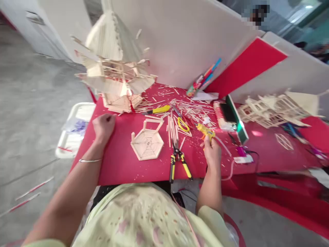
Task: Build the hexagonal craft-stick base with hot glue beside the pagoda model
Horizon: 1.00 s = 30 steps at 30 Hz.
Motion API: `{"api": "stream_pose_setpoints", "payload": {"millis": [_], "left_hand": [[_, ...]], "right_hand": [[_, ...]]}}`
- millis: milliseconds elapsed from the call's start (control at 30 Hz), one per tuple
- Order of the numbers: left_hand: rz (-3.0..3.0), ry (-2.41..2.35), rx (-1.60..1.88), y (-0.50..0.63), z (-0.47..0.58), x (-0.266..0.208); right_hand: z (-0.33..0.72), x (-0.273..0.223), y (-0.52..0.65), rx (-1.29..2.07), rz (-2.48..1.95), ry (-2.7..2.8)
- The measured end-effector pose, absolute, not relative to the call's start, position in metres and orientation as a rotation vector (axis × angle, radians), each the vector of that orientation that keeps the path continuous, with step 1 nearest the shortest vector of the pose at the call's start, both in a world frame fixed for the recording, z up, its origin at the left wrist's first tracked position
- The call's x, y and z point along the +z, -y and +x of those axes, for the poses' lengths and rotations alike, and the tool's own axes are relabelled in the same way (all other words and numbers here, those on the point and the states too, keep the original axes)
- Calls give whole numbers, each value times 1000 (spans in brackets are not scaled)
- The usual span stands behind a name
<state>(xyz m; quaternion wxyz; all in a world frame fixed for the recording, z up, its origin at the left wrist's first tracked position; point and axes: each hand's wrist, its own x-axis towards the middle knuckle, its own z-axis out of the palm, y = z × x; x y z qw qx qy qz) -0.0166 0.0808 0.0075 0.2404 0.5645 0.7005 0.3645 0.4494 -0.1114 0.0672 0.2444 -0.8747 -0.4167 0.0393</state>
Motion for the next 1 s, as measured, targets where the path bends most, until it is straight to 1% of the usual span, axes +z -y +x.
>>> {"api": "stream_pose_setpoints", "payload": {"millis": [33, 100, 167, 233, 333, 400, 467, 567, 633, 767, 867, 1000], "left_hand": [[1558, -1953, 1033, -80, -16, 9], [1606, -1974, 1085, -80, -16, 8], [1619, -1996, 1106, -82, -19, 6], [1613, -2017, 1104, -85, -21, 4], [1606, -2027, 1115, -90, -24, 3], [1605, -2037, 1118, -95, -25, 3], [1599, -2059, 1100, -100, -25, 3], [1578, -2099, 998, -105, -25, 5], [1571, -2115, 926, -107, -24, 5], [1615, -2130, 863, -108, -23, 5], [1666, -2137, 832, -107, -21, 6], [1681, -2131, 851, -106, -20, 8]], "right_hand": [[450, 53, 97, 160, -2382, 1160], [449, 32, 67, 156, -2374, 1269], [445, 25, 42, 128, -2362, 1347], [441, 30, 27, 0, -2381, 1406], [429, 50, 19, -348, -2347, 1467], [417, 63, 13, -404, -2236, 1508], [402, 72, 1, -245, -2094, 1605], [375, 76, -28, 214, -1895, 1782], [354, 73, -52, 461, -1797, 1868], [306, 61, -95, 800, -1522, 2054], [271, 53, -117, 888, -1356, 2203], [237, 47, -134, 627, -1152, 2512]]}}
